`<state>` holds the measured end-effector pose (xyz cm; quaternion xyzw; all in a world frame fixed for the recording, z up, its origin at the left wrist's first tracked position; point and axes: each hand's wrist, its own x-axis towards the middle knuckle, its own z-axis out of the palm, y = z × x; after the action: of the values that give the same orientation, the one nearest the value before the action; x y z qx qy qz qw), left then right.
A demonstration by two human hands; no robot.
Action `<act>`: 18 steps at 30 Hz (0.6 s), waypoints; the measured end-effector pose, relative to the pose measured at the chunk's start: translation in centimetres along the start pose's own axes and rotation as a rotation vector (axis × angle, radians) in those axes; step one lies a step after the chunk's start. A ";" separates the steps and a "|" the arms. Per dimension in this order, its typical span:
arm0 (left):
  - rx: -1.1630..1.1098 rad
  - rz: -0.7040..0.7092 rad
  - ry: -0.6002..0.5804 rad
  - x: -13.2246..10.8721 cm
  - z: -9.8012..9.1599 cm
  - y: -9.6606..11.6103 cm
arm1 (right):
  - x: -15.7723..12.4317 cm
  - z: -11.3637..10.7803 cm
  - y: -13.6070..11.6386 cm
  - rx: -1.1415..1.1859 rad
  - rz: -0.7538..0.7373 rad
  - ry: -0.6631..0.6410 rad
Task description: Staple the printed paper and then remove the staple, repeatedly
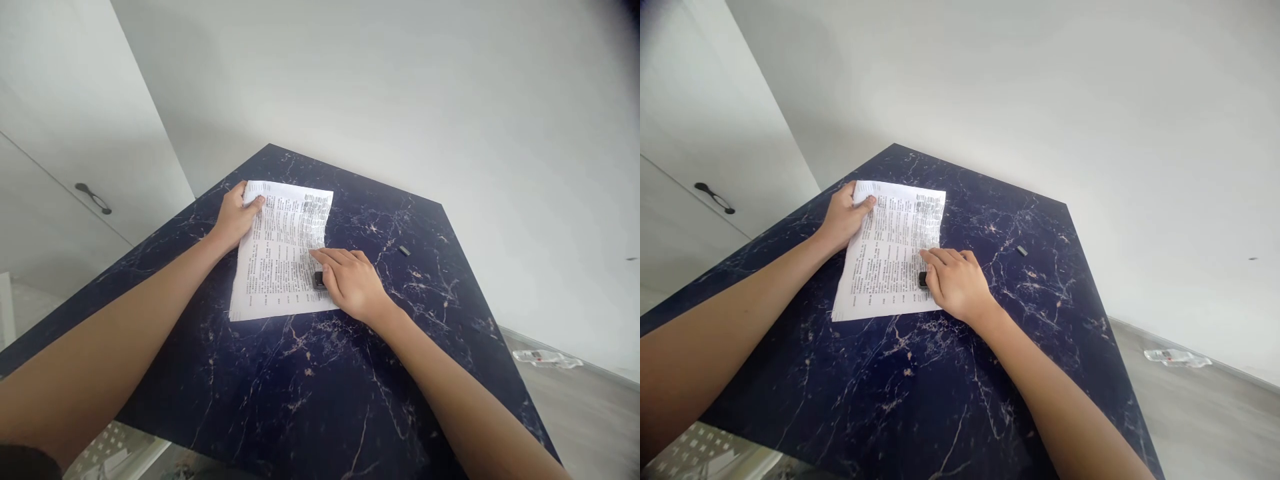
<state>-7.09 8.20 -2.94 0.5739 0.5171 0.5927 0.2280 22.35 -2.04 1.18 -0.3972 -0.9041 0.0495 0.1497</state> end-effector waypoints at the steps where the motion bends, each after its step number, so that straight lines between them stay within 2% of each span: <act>1: 0.003 0.000 0.000 0.0 0.0 0.1 | 0.0 0.0 -0.1 -0.017 0.007 -0.001; 9: 0.065 0.022 0.018 0.1 0.1 0.3 | 0.4 1.5 -2.2 -0.205 0.139 0.017; 11: 0.101 0.033 0.021 0.2 0.1 0.2 | 0.5 0.9 -1.8 -0.130 0.130 -0.040; 15: 0.168 0.027 -0.031 0.3 -0.2 0.0 | 0.3 -1.7 0.1 0.184 0.069 -0.157; 18: 0.216 0.022 -0.063 0.4 -0.3 -0.1 | 0.2 -2.8 1.5 0.291 -0.030 -0.258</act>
<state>-7.45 8.48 -2.80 0.6190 0.5643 0.5177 0.1743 24.18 -0.96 3.58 -0.3480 -0.9050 0.2278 0.0889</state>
